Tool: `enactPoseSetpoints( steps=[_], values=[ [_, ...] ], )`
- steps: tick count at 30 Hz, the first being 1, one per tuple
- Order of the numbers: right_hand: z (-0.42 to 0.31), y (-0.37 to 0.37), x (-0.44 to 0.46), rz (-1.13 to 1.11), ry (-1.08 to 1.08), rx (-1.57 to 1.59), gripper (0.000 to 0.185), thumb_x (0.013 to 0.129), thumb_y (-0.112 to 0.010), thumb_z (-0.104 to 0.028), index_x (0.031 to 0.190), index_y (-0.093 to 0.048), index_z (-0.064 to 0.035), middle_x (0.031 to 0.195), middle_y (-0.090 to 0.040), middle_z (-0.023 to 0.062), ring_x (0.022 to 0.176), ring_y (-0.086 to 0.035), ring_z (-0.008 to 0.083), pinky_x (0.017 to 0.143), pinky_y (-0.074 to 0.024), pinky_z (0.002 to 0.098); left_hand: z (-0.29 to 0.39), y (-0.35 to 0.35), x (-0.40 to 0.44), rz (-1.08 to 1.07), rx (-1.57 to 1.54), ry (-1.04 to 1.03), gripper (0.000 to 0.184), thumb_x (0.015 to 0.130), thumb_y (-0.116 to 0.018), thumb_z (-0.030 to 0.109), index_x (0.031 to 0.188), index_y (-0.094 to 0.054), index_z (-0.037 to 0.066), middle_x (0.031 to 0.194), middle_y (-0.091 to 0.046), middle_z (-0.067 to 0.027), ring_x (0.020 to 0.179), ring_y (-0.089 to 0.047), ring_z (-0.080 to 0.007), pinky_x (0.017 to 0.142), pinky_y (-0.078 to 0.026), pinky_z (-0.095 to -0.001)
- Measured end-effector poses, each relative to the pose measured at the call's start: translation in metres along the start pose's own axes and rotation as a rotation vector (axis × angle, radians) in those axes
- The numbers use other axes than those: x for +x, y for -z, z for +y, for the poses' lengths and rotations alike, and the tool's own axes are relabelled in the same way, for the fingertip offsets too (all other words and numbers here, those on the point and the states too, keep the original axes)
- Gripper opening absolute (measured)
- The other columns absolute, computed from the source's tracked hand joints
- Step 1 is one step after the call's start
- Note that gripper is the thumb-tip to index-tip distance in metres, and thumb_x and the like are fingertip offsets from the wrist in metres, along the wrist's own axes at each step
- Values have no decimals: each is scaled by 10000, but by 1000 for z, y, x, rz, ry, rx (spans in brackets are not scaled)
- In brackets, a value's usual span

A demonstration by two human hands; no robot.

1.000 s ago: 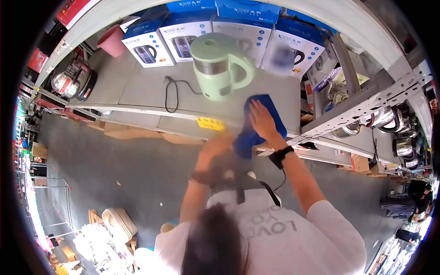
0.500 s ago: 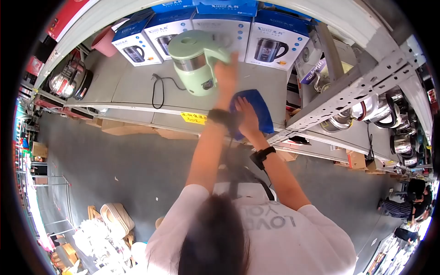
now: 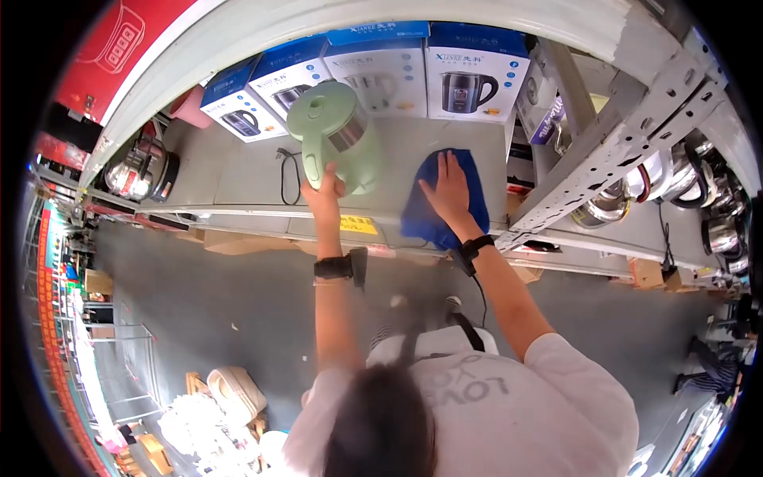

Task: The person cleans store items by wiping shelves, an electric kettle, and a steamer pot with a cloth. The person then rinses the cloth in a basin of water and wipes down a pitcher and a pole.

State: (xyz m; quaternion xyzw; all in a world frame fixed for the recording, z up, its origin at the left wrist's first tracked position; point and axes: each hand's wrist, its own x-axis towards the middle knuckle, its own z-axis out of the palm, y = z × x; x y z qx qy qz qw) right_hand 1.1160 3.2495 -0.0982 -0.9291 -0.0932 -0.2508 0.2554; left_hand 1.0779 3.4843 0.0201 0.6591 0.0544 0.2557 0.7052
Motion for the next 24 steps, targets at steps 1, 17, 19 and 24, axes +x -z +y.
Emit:
enactPoseSetpoints(
  steps=[1, 17, 19, 24],
  values=[
    [1, -5, -6, 18, -11, -31, 544, 839, -637, -269, 1307, -472, -46, 1348, -458, 232, 1253, -440, 353, 1058, -339, 426, 0, 2, 2, 25, 31, -29, 268, 869, -635, 216, 706, -537, 27, 546, -499, -13, 471, -444, -100, 461, -330, -253],
    [-182, 84, 127, 183, -23, 1035, 307, 896, -628, -236, 1146, -620, -59, 1050, -653, 61, 952, -610, 172, 879, -457, 287, -32, 58, 39, -250, -7, 34, 354, 897, -634, 198, 623, -496, 21, 506, -469, -30, 447, -429, -111, 426, -304, -264],
    [-216, 65, 153, 129, 385, 468, 287, 866, -637, -261, 1095, -643, -88, 1070, -652, 99, 978, -622, 259, 912, -463, 347, -28, 60, 40, -301, -35, 12, 359, 897, -631, 189, 611, -488, 27, 508, -468, -27, 449, -423, -103, 428, -303, -262],
    [-209, 62, 204, -250, 198, 135, 353, 863, -589, -356, 1091, -649, -93, 1024, -666, 109, 984, -619, 317, 919, -469, 395, -29, 60, 41, -364, 32, 14, 291, 864, -642, 129, 626, -518, 17, 529, -491, -5, 481, -436, -74, 443, -321, -250]
  ],
)
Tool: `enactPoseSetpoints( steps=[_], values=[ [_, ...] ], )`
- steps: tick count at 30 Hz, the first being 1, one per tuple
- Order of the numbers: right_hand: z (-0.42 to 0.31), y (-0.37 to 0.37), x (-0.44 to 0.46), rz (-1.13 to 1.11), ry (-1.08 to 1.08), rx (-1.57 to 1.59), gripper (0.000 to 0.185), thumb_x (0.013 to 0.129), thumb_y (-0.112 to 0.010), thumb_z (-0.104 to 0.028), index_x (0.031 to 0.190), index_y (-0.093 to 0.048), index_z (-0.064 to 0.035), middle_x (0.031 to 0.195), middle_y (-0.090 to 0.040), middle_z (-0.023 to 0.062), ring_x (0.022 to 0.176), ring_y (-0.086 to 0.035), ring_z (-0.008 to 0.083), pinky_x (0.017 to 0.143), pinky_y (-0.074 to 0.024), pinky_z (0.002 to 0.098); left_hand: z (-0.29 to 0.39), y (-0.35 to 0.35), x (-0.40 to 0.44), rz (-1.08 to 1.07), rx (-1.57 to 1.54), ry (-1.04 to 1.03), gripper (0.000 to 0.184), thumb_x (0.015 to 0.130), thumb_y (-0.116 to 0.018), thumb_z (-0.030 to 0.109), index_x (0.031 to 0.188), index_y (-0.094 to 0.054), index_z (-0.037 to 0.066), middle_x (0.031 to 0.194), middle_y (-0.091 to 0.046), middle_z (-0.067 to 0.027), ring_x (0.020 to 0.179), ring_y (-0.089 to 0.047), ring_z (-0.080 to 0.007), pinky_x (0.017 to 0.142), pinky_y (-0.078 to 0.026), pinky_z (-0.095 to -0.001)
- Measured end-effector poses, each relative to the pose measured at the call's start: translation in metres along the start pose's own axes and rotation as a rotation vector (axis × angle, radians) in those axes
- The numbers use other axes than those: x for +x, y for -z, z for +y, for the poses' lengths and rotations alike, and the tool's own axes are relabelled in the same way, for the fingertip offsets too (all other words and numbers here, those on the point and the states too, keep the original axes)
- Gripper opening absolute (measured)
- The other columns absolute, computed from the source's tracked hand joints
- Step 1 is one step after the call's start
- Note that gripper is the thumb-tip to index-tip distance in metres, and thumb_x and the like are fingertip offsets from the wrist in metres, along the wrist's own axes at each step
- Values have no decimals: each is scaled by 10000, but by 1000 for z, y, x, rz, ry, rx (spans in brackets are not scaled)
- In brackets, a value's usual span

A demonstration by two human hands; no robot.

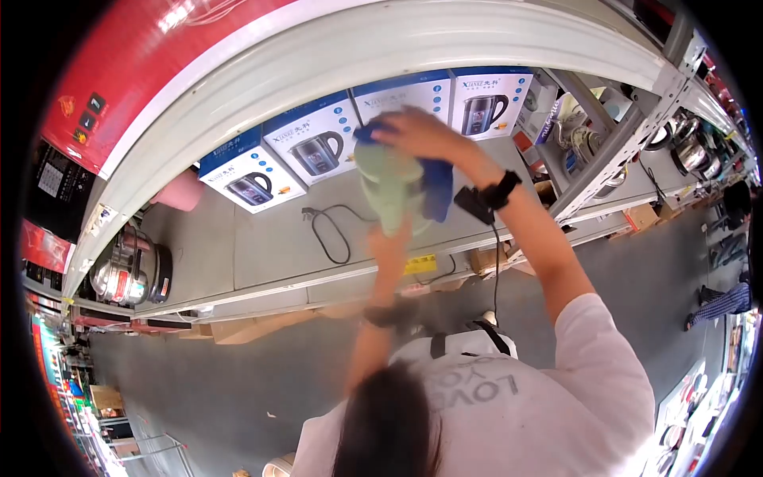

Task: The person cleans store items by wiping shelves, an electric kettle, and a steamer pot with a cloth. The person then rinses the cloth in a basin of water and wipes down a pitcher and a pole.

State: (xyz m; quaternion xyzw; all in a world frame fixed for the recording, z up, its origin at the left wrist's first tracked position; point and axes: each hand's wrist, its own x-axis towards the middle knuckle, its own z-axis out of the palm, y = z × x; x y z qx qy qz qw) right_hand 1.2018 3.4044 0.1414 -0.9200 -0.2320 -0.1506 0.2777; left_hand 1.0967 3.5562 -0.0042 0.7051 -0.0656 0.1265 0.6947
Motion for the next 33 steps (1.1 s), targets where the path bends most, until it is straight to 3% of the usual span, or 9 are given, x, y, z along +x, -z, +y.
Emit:
enactPoseSetpoints(
  steps=[3, 6, 11, 14, 19, 23, 27, 32, 33],
  values=[
    [21, -5, 17, 3, -126, 301, 364, 858, -580, -376, 1070, -655, -90, 1005, -671, 114, 962, -627, 312, 896, -479, 402, 7, -4, -2, 31, 23, -86, 247, 841, -652, 101, 638, -549, 5, 542, -512, 7, 508, -472, -65, 458, -355, -255],
    [-21, -18, -8, 133, 172, -169, 337, 859, -590, -365, 1026, -654, -78, 1036, -660, 113, 998, -612, 309, 884, -484, 410, 2, -3, 1, 38, -18, -141, 238, 842, -651, 102, 646, -564, -2, 547, -521, 6, 521, -495, -75, 468, -376, -267],
    [-85, -27, -71, -11, 666, -23, 229, 873, -584, -239, 1040, -632, -89, 1078, -625, 102, 1046, -561, 291, 920, -447, 441, -27, -25, 4, 413, -144, -302, 218, 781, -725, 135, 926, -655, -12, 776, -682, -69, 712, -668, -209, 646, -518, -336],
    [-59, -29, -53, 119, 630, -180, 219, 856, -615, -228, 1009, -640, -73, 1073, -625, 110, 1058, -555, 302, 926, -437, 448, -26, -18, 0, 305, -139, -222, 177, 799, -708, 138, 821, -627, -17, 689, -632, -47, 633, -607, -171, 579, -475, -323],
    [-11, -6, 9, 52, -74, 163, 325, 882, -577, -352, 1074, -662, -104, 1180, -610, 119, 1156, -528, 295, 1037, -369, 412, 34, -10, -6, 105, 24, -76, 232, 828, -675, 117, 710, -562, -48, 587, -539, -18, 540, -479, -90, 484, -386, -285],
    [-46, -23, -35, 154, 90, -33, 313, 902, -565, -345, 1076, -656, -101, 1229, -599, 96, 1206, -493, 298, 1062, -339, 441, 6, -4, -6, 58, -122, -3, 216, 831, -670, 116, 758, -570, -61, 613, -559, -18, 554, -497, -81, 495, -399, -270],
    [-74, -26, -75, 38, 366, -11, 260, 921, -550, -310, 1007, -647, -85, 1249, -592, 75, 1266, -453, 276, 1122, -241, 496, 4, -2, -11, 171, -24, -209, 183, 777, -721, 119, 747, -616, -28, 588, -595, -58, 561, -549, -87, 533, -456, -299],
    [-9, -20, -8, 259, 12, -51, 360, 904, -584, -322, 1141, -638, -56, 1190, -626, 99, 1190, -530, 240, 1068, -313, 435, 4, -8, -18, 113, -24, -21, 286, 837, -699, 196, 718, -521, 6, 589, -508, -9, 504, -459, -80, 453, -357, -244],
    [1, -16, -5, 227, -124, 240, 386, 906, -587, -328, 1160, -624, -38, 1178, -632, 105, 1157, -545, 233, 1038, -341, 405, -3, -12, -19, 129, -26, -42, 297, 841, -696, 209, 717, -516, 9, 586, -502, -8, 502, -456, -81, 451, -354, -244]
  ],
)
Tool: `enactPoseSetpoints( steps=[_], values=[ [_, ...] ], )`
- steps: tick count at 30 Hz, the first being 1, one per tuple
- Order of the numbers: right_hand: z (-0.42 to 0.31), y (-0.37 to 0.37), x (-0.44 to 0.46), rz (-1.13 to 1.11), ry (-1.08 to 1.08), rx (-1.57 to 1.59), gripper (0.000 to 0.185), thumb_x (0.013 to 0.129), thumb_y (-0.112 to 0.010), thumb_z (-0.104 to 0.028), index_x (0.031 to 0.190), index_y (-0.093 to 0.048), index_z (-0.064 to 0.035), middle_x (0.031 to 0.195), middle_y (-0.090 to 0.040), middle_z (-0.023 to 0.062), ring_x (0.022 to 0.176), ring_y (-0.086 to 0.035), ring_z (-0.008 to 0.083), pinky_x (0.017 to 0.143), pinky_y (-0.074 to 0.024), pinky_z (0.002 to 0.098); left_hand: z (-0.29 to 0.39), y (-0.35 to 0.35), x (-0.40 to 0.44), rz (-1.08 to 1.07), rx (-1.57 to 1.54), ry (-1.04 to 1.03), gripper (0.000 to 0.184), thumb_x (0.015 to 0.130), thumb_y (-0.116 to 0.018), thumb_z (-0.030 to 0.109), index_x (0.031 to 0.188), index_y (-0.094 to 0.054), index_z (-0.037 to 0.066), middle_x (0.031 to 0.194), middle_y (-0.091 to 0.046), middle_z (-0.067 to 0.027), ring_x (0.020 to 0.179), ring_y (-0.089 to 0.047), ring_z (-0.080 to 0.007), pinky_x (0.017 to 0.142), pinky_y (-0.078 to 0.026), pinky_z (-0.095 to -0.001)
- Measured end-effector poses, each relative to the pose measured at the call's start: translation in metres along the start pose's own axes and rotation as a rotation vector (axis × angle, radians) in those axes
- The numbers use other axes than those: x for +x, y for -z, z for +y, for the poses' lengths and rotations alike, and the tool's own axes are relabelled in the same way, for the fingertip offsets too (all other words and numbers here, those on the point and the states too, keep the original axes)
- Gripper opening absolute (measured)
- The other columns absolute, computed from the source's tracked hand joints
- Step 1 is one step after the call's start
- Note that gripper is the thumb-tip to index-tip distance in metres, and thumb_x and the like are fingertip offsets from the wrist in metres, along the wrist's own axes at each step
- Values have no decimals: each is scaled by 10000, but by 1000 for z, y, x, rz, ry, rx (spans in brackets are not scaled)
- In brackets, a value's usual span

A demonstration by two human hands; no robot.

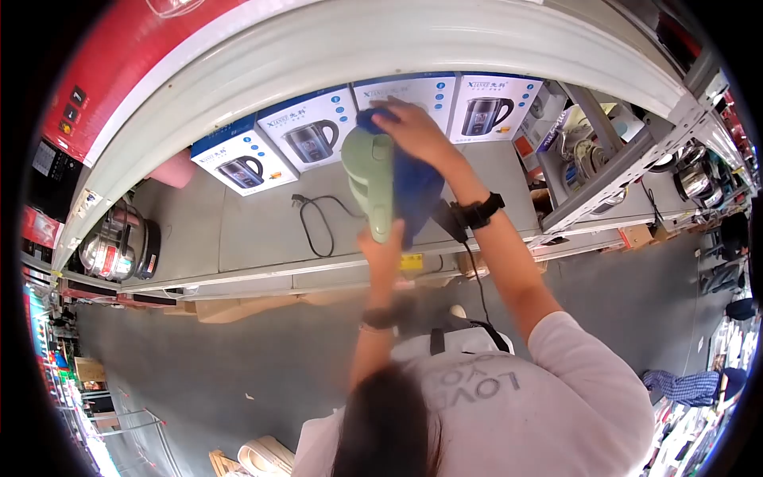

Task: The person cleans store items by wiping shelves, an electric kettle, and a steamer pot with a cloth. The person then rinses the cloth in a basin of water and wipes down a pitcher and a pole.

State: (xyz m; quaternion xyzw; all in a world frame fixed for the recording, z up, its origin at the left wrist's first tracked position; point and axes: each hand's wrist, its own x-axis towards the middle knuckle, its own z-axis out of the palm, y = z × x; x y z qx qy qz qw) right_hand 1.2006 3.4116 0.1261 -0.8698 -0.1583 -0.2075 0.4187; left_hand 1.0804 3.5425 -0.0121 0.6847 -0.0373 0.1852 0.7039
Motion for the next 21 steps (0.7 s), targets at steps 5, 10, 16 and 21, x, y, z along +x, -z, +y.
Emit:
enactPoseSetpoints(
  steps=[5, 10, 16, 21],
  values=[
    [39, -5, -16, 275, -296, 765, 555, 912, -593, -420, 1239, -566, 27, 1126, -640, 85, 990, -583, 140, 877, -447, 267, -22, -8, -3, 64, -66, -138, 384, 894, -618, 328, 720, -494, 8, 570, -473, -20, 497, -447, -103, 450, -350, -259],
    [126, -63, -74, 233, -604, 704, 518, 937, -548, -383, 1240, -559, 37, 1115, -635, 128, 1040, -576, 213, 914, -436, 323, 6, -24, -4, 27, -189, -89, 514, 955, -492, 461, 712, -475, 8, 570, -460, -44, 500, -445, -127, 459, -346, -271],
    [132, -65, -132, 219, -585, 473, 458, 947, -530, -319, 1250, -564, 24, 1174, -628, 160, 1056, -581, 257, 936, -430, 361, 4, -56, -4, -78, -196, -107, 438, 975, -472, 412, 832, -520, 1, 659, -509, -51, 601, -483, -119, 530, -374, -268],
    [80, 32, -95, 419, -630, 833, 509, 910, -610, -395, 1167, -607, 45, 1038, -649, 110, 934, -574, 171, 835, -451, 302, -21, -91, 8, -175, -12, 11, 281, 878, -625, 225, 997, -557, -20, 861, -643, -139, 769, -606, -293, 701, -470, -410]
  ],
)
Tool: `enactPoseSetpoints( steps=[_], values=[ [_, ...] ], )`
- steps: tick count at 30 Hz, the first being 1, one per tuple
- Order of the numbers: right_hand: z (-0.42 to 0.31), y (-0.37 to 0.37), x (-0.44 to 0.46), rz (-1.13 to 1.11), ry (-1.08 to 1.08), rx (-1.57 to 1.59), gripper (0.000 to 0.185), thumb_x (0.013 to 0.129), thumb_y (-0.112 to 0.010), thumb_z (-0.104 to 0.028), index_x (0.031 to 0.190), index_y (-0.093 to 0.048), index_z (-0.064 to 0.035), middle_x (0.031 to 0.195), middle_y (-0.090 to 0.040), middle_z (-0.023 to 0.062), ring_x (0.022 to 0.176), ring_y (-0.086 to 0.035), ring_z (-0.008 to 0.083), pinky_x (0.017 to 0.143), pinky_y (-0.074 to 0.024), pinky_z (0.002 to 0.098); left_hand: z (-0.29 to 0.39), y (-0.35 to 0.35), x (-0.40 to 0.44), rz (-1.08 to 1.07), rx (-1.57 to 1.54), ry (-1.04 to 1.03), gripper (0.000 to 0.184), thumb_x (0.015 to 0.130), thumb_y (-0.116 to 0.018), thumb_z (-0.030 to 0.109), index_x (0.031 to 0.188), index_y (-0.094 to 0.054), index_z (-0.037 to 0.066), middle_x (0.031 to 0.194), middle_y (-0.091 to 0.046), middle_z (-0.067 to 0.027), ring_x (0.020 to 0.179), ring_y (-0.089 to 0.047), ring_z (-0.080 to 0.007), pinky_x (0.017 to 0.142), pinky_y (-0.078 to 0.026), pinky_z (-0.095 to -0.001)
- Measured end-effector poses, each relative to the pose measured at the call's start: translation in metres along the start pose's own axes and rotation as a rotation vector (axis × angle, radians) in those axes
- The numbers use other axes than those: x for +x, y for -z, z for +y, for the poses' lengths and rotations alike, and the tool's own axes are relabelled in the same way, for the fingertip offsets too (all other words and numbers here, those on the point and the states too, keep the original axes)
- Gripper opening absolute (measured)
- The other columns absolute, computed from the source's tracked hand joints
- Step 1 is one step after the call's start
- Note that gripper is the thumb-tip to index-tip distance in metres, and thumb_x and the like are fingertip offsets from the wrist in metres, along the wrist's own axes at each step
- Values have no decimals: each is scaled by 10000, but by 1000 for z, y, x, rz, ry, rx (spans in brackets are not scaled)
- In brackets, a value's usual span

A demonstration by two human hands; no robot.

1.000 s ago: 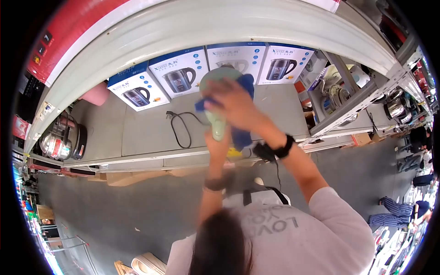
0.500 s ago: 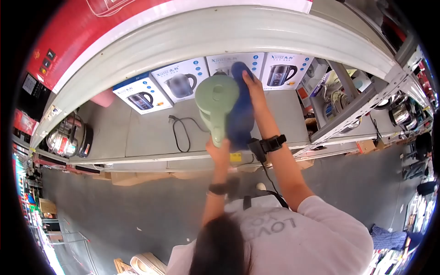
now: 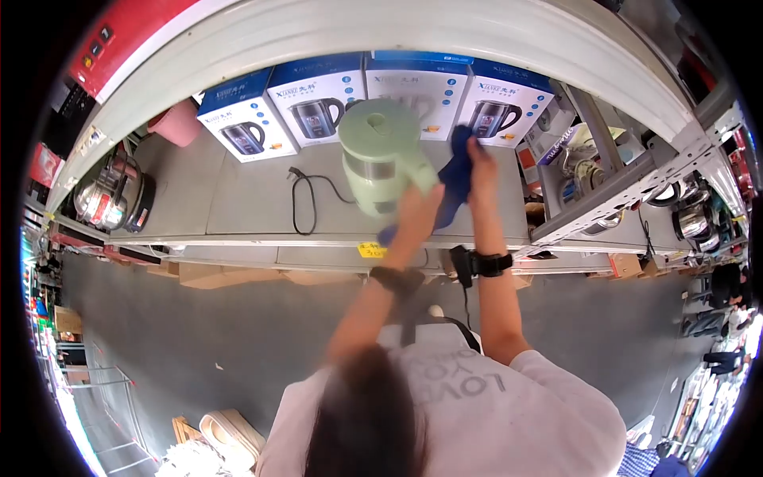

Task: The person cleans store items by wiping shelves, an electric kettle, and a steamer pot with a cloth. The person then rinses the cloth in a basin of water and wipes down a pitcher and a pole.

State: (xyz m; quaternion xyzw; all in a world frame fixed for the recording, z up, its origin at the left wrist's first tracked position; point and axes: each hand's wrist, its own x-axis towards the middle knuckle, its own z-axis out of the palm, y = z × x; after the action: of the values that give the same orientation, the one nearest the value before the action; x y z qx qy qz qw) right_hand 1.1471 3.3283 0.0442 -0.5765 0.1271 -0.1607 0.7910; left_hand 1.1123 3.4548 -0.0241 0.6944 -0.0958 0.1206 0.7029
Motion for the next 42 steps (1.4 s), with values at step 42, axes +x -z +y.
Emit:
enactPoseSetpoints(
  steps=[42],
  values=[
    [13, -53, -29, -341, 1287, -803, 581, 559, -626, -11, 1129, -624, -121, 1153, -570, 91, 1063, -523, 326, 905, -447, 434, 96, 109, 143, -157, 931, -428, 379, 912, -509, 385, 1219, -601, 181, 1060, -647, -155, 955, -622, -377, 824, -493, -446]
  ],
)
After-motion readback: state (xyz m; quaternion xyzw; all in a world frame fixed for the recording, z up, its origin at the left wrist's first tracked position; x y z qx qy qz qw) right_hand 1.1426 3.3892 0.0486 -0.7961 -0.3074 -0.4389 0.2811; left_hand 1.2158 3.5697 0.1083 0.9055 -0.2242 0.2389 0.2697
